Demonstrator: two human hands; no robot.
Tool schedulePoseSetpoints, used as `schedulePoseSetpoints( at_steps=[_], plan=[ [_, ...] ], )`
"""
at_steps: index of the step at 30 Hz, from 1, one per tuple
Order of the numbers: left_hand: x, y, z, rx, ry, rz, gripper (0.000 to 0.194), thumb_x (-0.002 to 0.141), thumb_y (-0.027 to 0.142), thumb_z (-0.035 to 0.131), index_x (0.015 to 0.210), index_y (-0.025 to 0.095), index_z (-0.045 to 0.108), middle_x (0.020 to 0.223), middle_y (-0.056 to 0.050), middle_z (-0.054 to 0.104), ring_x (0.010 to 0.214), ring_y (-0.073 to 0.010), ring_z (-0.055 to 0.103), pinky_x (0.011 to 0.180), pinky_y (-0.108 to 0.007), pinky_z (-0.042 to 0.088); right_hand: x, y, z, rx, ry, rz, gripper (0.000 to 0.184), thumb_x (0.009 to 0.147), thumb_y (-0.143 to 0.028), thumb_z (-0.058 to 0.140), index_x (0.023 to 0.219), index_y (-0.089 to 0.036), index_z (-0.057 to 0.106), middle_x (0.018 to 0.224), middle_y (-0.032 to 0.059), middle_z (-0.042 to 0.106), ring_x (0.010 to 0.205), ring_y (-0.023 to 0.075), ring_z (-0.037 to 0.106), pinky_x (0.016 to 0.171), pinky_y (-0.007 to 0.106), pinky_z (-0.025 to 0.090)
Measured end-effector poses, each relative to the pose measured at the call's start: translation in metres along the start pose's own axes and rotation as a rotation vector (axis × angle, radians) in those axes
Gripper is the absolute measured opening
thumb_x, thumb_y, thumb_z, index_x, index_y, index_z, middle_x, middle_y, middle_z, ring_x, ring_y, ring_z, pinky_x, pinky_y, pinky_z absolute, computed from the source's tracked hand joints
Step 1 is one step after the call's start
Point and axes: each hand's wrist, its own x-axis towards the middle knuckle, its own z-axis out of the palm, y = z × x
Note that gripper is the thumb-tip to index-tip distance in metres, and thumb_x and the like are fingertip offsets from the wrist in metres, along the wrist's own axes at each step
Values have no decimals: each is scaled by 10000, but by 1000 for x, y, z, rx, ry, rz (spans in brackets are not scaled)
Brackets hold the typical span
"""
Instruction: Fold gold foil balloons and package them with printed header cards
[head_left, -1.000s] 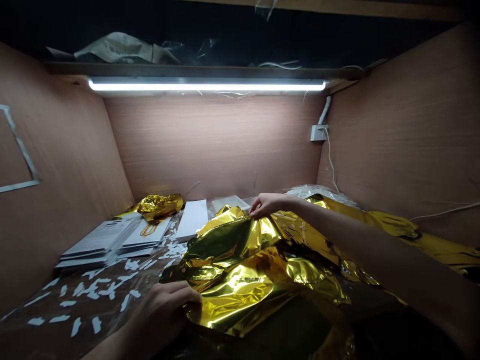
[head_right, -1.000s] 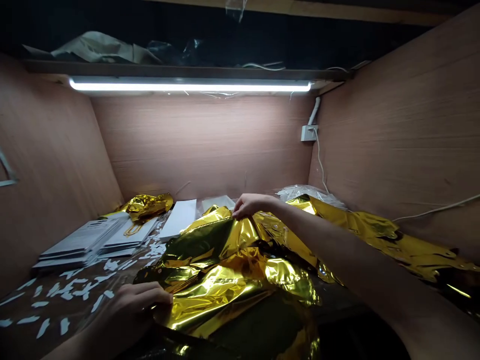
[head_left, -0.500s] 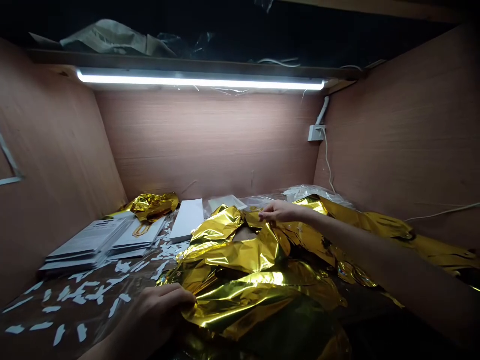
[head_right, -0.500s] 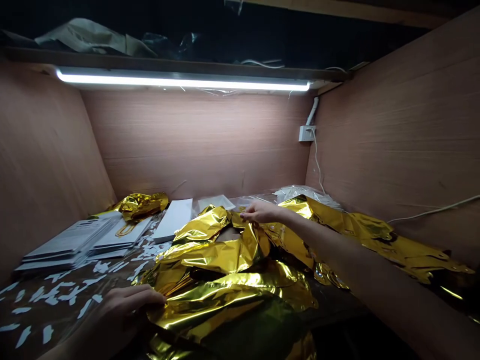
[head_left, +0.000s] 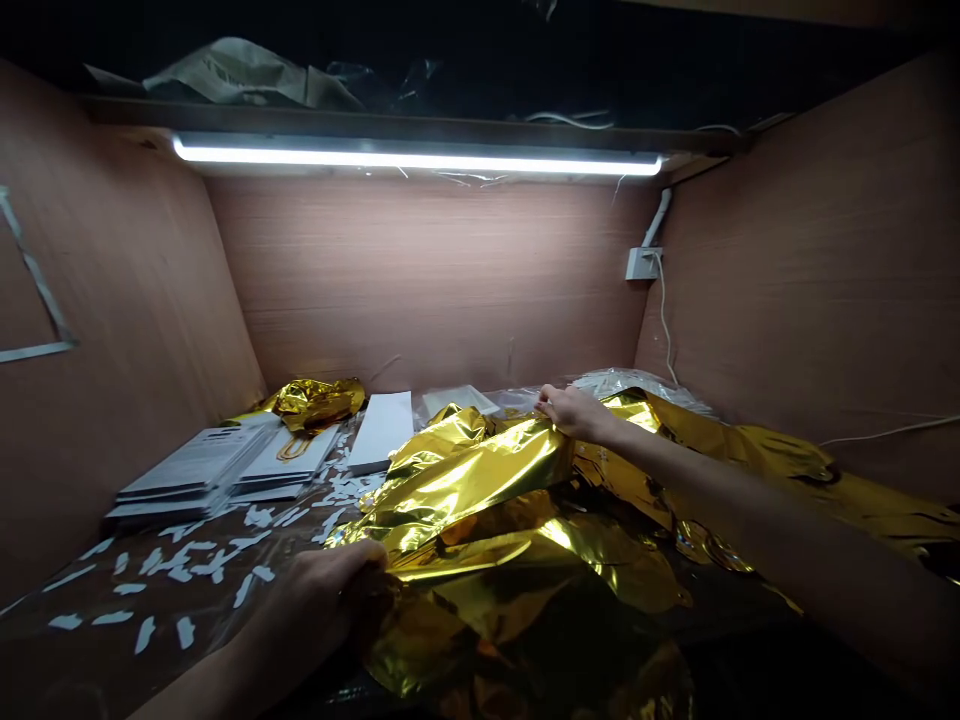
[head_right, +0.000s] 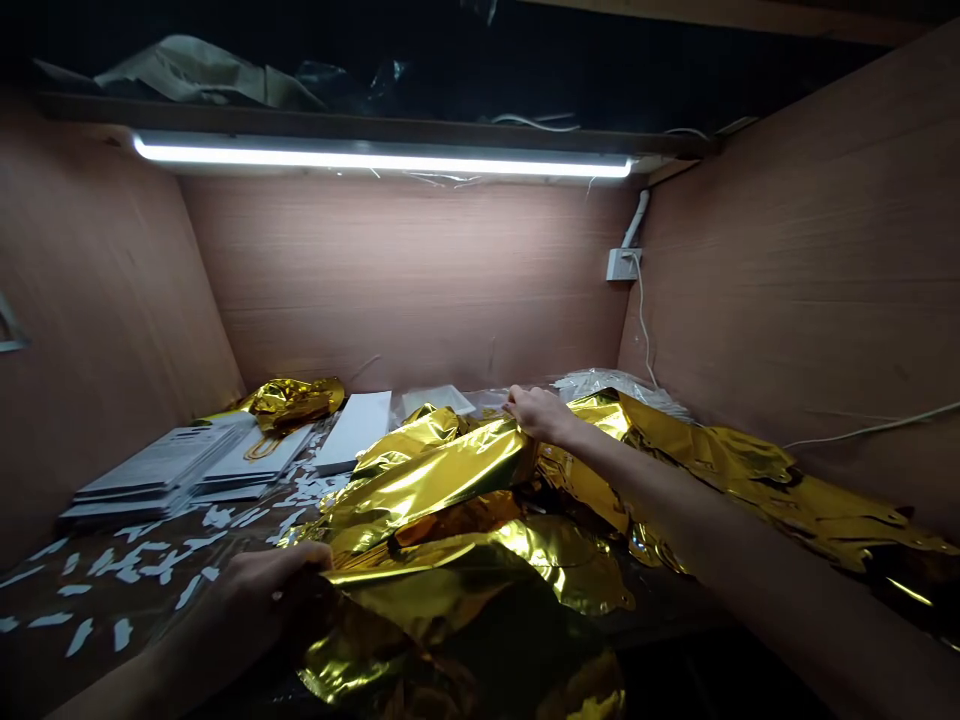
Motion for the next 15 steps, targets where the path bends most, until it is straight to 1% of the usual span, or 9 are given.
schedulePoseSetpoints(
  at_steps=[2, 4, 6, 8, 10, 11, 12, 14, 15],
  plan=[
    [0, -1, 0, 18, 7, -51, 193, 1007, 268, 489, 874, 237, 626, 621, 39, 660, 489, -135, 615, 501, -218, 430, 1, 7, 6, 91, -1, 24, 450, 1037, -502, 362, 986, -182, 674, 875, 128, 689, 819, 253, 603, 725, 321, 390],
    [0, -1, 0, 18, 24, -89, 214, 1010, 301, 475, 871, 243, 626, 624, 28, 668, 489, -149, 621, 495, -225, 433, 2, 16, 9, 225, -45, 35, 561, 1036, -572, 324, 833, -181, 670, 813, 107, 665, 785, 239, 596, 727, 318, 406],
    [0, -2, 1, 14, 35, -112, 245, 1018, 326, 451, 861, 247, 621, 613, 26, 667, 476, -153, 615, 480, -229, 423, 2, 23, 5, 380, -104, 63, 680, 1023, -661, 257, 803, -177, 681, 725, 75, 629, 712, 215, 584, 693, 307, 429],
    [-1, -4, 3, 15, 29, -136, 273, 1028, 347, 426, 853, 247, 610, 569, 40, 640, 437, -149, 584, 457, -236, 398, -2, 23, -4, 654, -201, 128, 746, 1002, -723, 218, 941, -165, 710, 662, 48, 602, 658, 203, 585, 666, 306, 467],
    [-2, -8, 5, 15, 22, -174, 290, 1036, 365, 402, 881, 246, 616, 551, 47, 631, 429, -150, 576, 459, -244, 396, -8, 18, -16, 1052, -373, 164, 735, 994, -733, 244, 1190, -165, 667, 712, 54, 650, 726, 223, 645, 724, 345, 529],
    [-2, -10, 5, 13, 23, -192, 292, 1036, 374, 397, 911, 245, 627, 568, 43, 646, 449, -155, 594, 471, -246, 407, -12, 13, -22, 1231, -474, 159, 732, 990, -735, 257, 1322, -179, 596, 805, 74, 697, 809, 245, 682, 779, 391, 553],
    [-2, -12, 4, 7, 26, -211, 291, 1033, 382, 400, 944, 243, 640, 601, 33, 671, 484, -161, 620, 489, -248, 424, -17, 8, -27, 1362, -566, 138, 742, 987, -739, 252, 1441, -204, 494, 940, 101, 730, 905, 270, 703, 828, 447, 564],
    [1, -14, 0, -11, 36, -250, 286, 1016, 396, 430, 981, 241, 668, 676, 10, 712, 557, -175, 659, 528, -250, 458, -27, -4, -33, 1510, -690, 106, 795, 976, -758, 224, 1590, -254, 245, 1208, 157, 705, 1033, 312, 709, 842, 539, 572],
    [3, -14, -3, -17, 52, -276, 282, 1005, 403, 454, 969, 241, 682, 694, 4, 717, 573, -177, 661, 537, -249, 467, -32, -10, -33, 1542, -714, 99, 818, 972, -763, 220, 1621, -272, 133, 1288, 177, 672, 1048, 323, 712, 818, 553, 581]
  ],
)
